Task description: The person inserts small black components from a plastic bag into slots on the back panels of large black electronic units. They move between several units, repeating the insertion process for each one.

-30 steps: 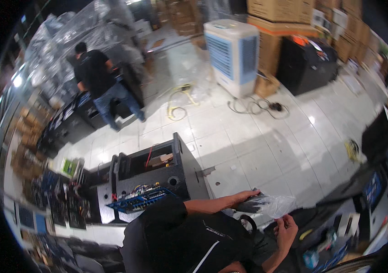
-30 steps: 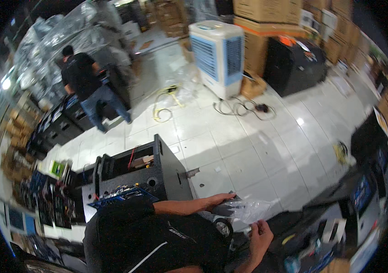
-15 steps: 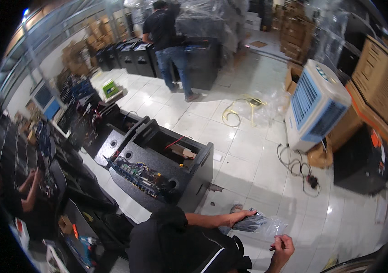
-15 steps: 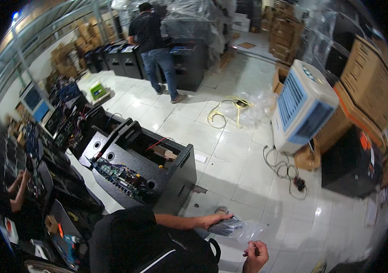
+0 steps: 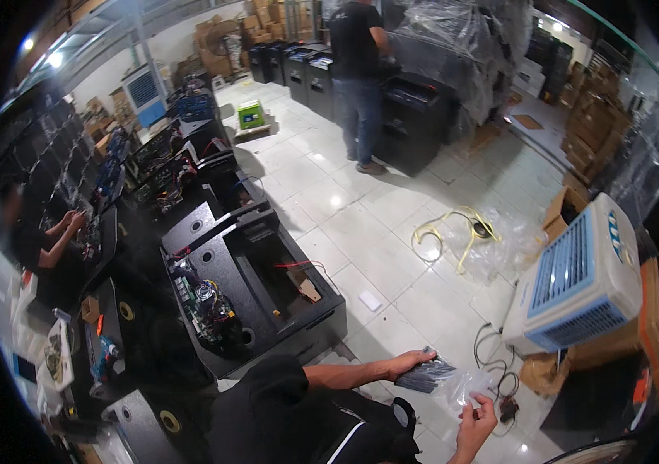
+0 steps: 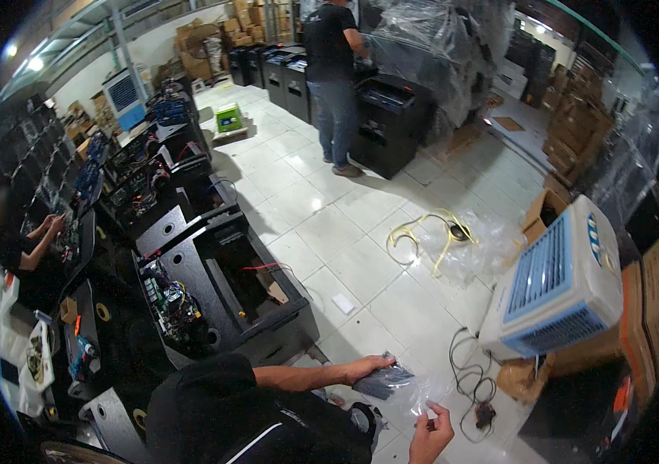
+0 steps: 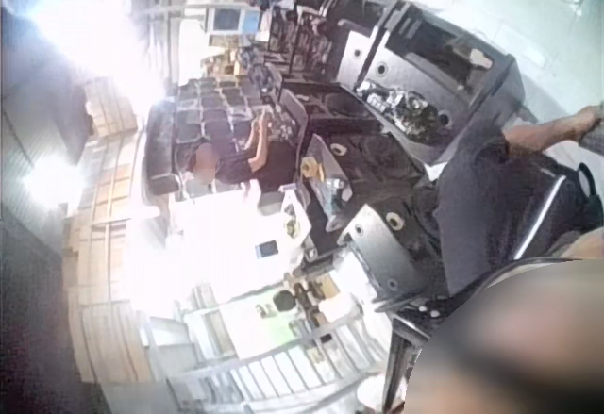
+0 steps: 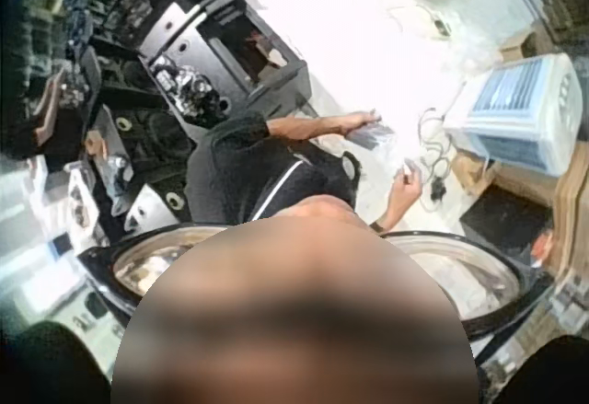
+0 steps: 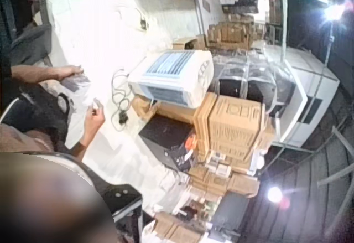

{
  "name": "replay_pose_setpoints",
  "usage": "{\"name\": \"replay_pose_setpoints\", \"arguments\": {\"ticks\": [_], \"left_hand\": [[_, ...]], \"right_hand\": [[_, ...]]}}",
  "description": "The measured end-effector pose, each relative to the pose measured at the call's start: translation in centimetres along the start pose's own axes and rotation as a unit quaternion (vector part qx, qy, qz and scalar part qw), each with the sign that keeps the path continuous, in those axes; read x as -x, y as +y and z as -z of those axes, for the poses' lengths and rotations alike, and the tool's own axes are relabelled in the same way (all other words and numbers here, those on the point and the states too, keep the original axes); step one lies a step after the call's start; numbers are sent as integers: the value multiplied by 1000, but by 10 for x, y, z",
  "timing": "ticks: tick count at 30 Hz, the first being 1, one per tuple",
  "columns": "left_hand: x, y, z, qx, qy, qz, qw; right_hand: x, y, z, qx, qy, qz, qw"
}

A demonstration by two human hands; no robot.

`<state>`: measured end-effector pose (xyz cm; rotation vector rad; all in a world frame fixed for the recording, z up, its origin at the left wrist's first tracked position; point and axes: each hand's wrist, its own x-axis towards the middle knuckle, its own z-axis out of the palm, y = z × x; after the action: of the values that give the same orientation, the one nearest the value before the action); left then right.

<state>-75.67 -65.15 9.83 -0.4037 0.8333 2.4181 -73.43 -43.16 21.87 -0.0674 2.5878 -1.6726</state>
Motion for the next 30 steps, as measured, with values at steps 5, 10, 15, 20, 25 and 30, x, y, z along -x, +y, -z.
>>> {"name": "replay_pose_setpoints", "arguments": {"ticks": [5,10,15,20,25,30], "left_hand": [[-45,51,17,-18,98,-45,994],[-91,119,35,1,155,-121,980],[-110,210,32,75,276,-199,937],[-134,253,108,134,270,-269,915],[-173,320,192,206,262,-303,893],[-147,460,236,182,276,-315,890]], "right_hand": [[-125,17,-28,-29,-57,-23,998],[-270,-2,-62,26,-241,-11,970],[-400,-63,-129,152,-421,140,883],[-482,-90,-230,149,-590,156,778],[-555,-115,-350,157,-658,102,729],[-626,-184,-461,161,-648,143,731]]}}
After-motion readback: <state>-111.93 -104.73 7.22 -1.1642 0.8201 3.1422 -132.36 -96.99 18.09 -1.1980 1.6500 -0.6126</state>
